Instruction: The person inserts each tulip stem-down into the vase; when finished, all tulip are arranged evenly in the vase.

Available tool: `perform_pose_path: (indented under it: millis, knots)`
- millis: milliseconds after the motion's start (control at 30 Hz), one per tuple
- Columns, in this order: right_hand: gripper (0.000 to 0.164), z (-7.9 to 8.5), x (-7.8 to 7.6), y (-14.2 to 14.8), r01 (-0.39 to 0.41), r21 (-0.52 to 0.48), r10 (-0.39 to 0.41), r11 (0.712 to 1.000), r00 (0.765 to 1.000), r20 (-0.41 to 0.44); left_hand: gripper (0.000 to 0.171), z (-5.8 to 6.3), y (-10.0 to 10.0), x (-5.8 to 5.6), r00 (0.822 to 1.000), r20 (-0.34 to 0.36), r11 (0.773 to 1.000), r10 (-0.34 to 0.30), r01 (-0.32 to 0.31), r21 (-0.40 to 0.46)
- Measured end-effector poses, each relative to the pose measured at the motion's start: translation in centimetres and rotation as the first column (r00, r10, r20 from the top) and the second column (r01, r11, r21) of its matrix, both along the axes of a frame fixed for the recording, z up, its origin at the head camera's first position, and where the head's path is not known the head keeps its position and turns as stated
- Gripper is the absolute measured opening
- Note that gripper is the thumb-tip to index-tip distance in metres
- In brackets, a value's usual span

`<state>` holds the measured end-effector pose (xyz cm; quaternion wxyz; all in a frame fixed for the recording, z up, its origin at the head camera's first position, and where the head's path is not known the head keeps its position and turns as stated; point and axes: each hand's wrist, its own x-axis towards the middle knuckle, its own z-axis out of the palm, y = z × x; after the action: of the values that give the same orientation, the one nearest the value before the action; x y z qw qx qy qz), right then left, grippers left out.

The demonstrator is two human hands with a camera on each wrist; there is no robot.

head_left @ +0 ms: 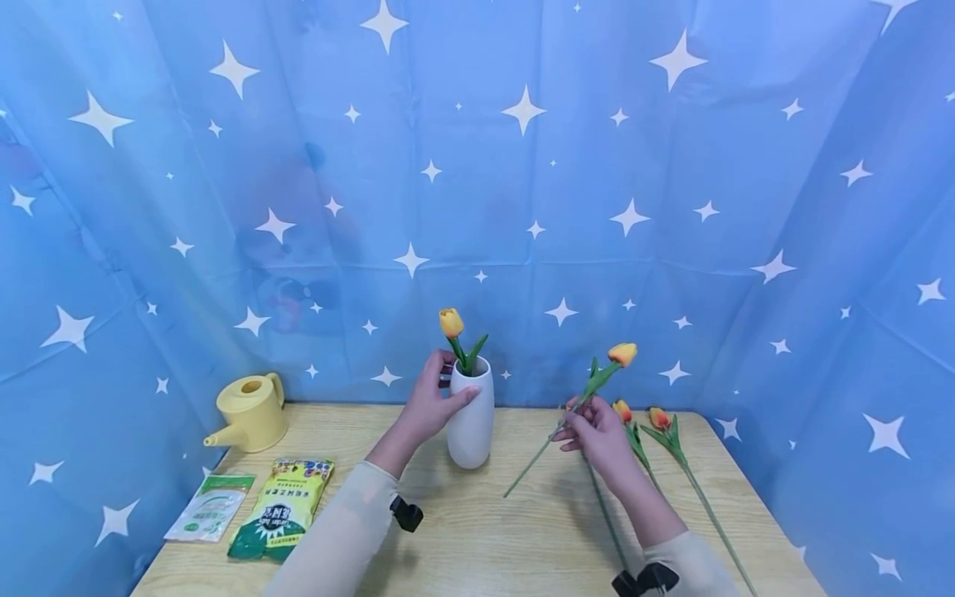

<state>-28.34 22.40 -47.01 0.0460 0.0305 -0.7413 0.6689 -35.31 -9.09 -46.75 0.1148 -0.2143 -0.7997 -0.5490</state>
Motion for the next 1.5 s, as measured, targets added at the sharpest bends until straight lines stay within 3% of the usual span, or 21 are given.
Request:
perform_pose_path:
  millis: [567, 867, 1200, 1500]
  knots:
    - [0.021, 4.1, -1.0, 0.3, 0.034, -0.061, -0.043, 0.998, 0.988, -0.148, 0.058, 0.1, 0.0, 0.1, 1.0, -0.01, 1.0, 0.002, -0.002, 0.011]
    - [0.019, 7.3, -1.8, 0.1, 0.034, -0.129, -0.075, 0.991, 0.941, -0.331, 0.057, 0.0, 0.0, 0.0, 1.0, -0.02, 1.0, -0.003, 0.003, 0.02]
    - [0.016, 9.9, -2.6, -1.2, 0.013, -0.146, -0.074, 0.989, 0.905, -0.419, 0.06, -0.1, 0.0, 0.1, 1.0, -0.004, 1.0, 0.01, -0.01, 0.006]
    - [0.013, 11.4, -3.5, -2.2, 0.036, -0.177, -0.121, 0.984, 0.86, -0.496, 0.058, 0.0, 0.0, 0.2, 1.0, 0.0, 1.0, 0.012, -0.012, 0.006]
